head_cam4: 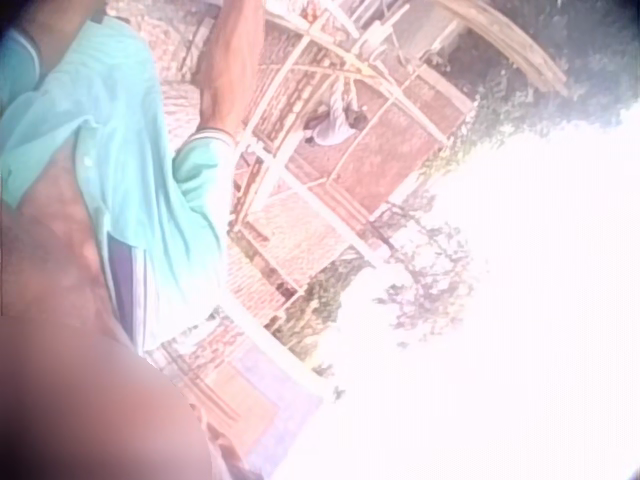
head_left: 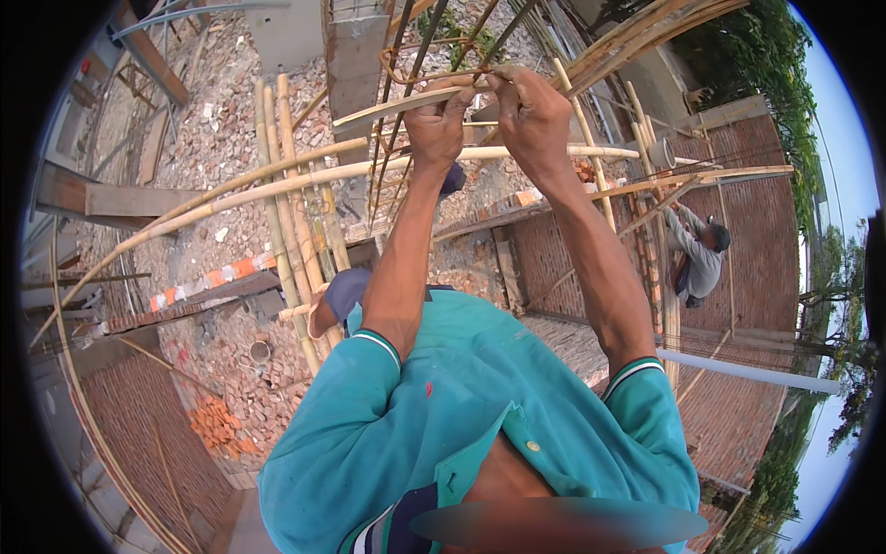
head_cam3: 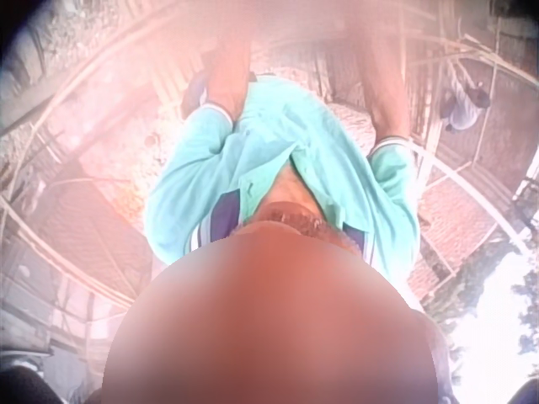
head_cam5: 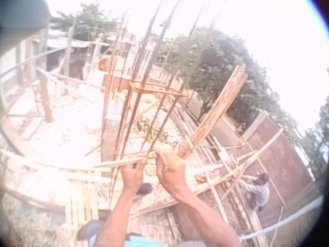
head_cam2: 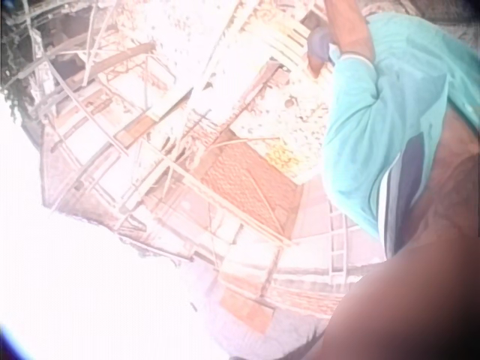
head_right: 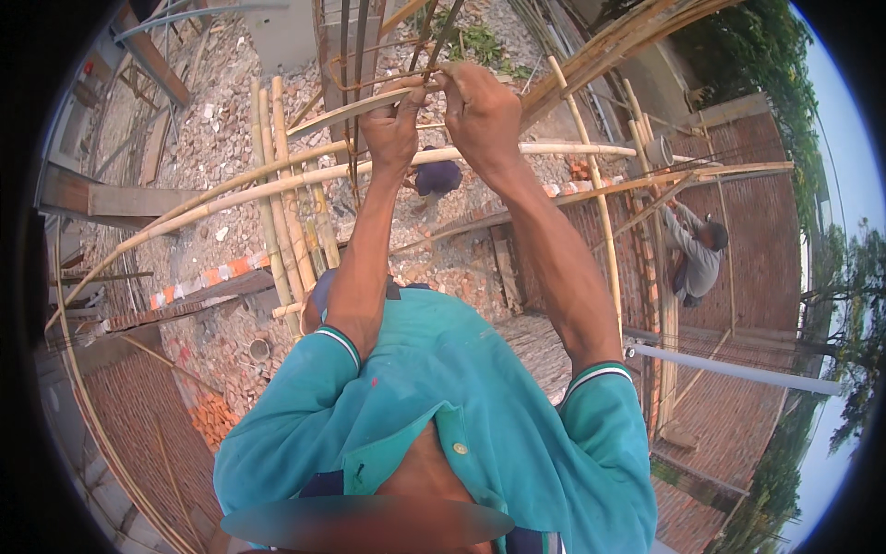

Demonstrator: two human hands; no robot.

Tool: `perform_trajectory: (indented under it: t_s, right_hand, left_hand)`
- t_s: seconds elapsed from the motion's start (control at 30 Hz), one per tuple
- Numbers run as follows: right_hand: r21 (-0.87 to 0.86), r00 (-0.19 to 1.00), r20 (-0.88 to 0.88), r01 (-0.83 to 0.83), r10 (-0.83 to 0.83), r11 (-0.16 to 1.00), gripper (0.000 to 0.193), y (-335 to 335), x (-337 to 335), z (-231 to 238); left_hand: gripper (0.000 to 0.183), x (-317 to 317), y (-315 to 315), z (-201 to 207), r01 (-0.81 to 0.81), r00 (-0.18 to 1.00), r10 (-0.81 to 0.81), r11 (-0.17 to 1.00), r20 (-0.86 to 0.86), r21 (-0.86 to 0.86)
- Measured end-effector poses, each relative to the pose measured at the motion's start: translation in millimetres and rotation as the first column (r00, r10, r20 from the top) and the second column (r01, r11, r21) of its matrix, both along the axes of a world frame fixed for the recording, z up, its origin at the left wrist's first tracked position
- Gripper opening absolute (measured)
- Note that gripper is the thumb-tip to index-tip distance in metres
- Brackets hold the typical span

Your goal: The person stands on a bamboo scaffold and secures bamboo poles using wire and pliers. They wrap wire around pole intersections, twist it tight, and cut excess wire, repeating the process at multiple joints.

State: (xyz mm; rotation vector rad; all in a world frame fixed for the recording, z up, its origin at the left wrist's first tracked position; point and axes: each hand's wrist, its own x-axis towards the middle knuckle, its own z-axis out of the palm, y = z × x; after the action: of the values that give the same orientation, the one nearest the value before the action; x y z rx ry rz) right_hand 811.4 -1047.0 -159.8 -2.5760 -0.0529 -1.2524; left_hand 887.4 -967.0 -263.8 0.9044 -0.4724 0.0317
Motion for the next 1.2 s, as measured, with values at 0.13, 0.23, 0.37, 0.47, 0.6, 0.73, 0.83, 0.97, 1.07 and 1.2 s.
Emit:
perform_trajectory:
  t_s: [0.13, 0.23, 0.37, 0.47, 0.6, 0.73, 0.83, 0.97, 1.07, 1.2]
  right_hand:
    - [-0.533, 0.990, 0.037, -0.098, 0.139, 0.841, 0.035, -26, -2, 4]
    - [-0.703, 0.993, -0.011, -0.089, 0.114, 0.706, 0.035, -39, -4, 9]
    - [-0.772, 0.988, -0.061, -0.136, 0.141, 0.621, 0.028, -47, 0, 20]
    - [-0.815, 0.990, -0.090, -0.137, 0.111, 0.563, 0.020, -45, 0, 26]
    - [-0.632, 0.991, -0.129, -0.113, 0.039, 0.767, 0.017, -25, -4, 16]
    - [0.138, 0.984, -0.147, 0.122, -0.101, 0.983, 0.015, 12, 2, -10]
    - [0.984, 0.964, -0.161, 0.142, 0.210, 0.103, 0.027, 24, 0, -11]
    - [0.520, 0.968, -0.242, 0.186, -0.065, 0.833, 0.030, 28, -17, -4]
    - [-0.243, 0.987, -0.112, 0.084, -0.114, 0.966, 0.037, 21, -27, 0]
    - [-0.578, 0.965, -0.150, 0.093, -0.217, 0.810, 0.030, 8, -27, 1]
  left_hand:
    - [0.016, -3, 3, 2, -0.020, 0.999, 0.021, 1.000, 0.029, -0.008]
    - [0.017, -2, 4, 1, -0.002, 0.999, 0.003, 1.000, 0.041, -0.023]
    - [0.020, 0, 5, -1, -0.030, 0.998, 0.028, 0.999, 0.060, 0.025]
    - [0.023, 0, 6, -1, -0.023, 0.999, 0.022, 0.999, 0.032, 0.038]
    - [0.025, -2, 7, -1, 0.002, 0.999, -0.001, 0.999, -0.032, 0.042]
    - [0.026, -3, 6, -1, -0.129, 0.990, 0.123, 0.988, 0.066, 0.083]
    - [0.026, -3, 7, 0, -0.152, 0.987, 0.139, 0.972, 0.081, 0.182]
    - [0.028, -4, 11, 1, -0.276, 0.955, 0.232, 0.924, 0.185, 0.265]
    - [0.030, -6, 11, 1, -0.275, 0.955, 0.233, 0.927, 0.184, 0.254]
    - [0.033, -8, 11, 2, -0.299, 0.944, 0.251, 0.924, 0.216, 0.237]
